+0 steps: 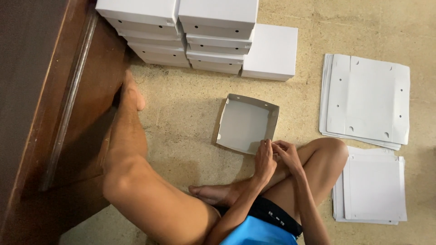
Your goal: The person folds flat cardboard templates into boxes by hand while sitting on the floor, then stacks the completed white boxes into organized piles.
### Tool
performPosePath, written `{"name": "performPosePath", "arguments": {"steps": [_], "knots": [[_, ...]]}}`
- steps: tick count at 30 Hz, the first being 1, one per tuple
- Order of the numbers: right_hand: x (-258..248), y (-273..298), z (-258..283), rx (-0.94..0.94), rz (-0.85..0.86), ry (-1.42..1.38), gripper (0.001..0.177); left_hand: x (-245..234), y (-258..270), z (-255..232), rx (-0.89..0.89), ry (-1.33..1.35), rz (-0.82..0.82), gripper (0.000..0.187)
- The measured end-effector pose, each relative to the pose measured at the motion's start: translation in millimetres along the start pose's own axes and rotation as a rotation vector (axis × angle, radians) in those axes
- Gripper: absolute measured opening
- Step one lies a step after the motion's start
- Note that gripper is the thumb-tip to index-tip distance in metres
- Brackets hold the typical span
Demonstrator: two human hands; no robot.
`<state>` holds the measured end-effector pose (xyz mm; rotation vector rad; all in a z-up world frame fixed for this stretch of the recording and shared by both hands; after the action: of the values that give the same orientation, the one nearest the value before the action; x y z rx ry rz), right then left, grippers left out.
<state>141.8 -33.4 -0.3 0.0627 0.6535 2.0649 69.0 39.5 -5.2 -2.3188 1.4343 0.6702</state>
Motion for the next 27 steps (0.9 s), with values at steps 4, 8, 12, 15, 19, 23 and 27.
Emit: {"name": "performPosePath", "arguments": {"steps": [4, 8, 12, 15, 19, 23, 27], "knots": [[6, -2, -2, -0.026, 0.039, 0.048, 0.015, -31, 0, -19, 0.010, -0.029, 0.051, 0.041], [1, -12, -18, 0.003, 0.028, -0.086, 0.056, -40, 10, -1, 0.042, -0.059, 0.186, 0.044], [-6, -6, 3, -0.004, -0.066, -0.096, 0.058, -48, 20, 30, 0.036, -0.203, 0.158, 0.033], [4, -17, -8, 0.016, -0.053, -0.106, 0.052, -68, 19, 59, -0.138, -0.348, 0.140, 0.042], [34, -41, -27, 0.027, -0.067, -0.233, 0.052, -144, 0, 51, -0.175, -0.103, -0.100, 0.033], [89, -64, -30, 0.021, -0.069, -0.227, 0.049, -206, -2, 46, -0.110, 0.065, -0.434, 0.028], [155, -83, -18, 0.061, -0.055, -0.296, 0.048, -230, 0, 43, -0.133, 0.151, -0.588, 0.029]]}}
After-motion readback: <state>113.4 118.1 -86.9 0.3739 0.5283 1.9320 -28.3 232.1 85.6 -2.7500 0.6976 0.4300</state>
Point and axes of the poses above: each hand's wrist, its own y-axis away from the middle knuckle, its own x-axis out of the palm, z = x × y, the point moved 8 cm from there along -y, towards the middle knuckle, and after that the axes turned 6 degrees about x, right-handed, at the moved point
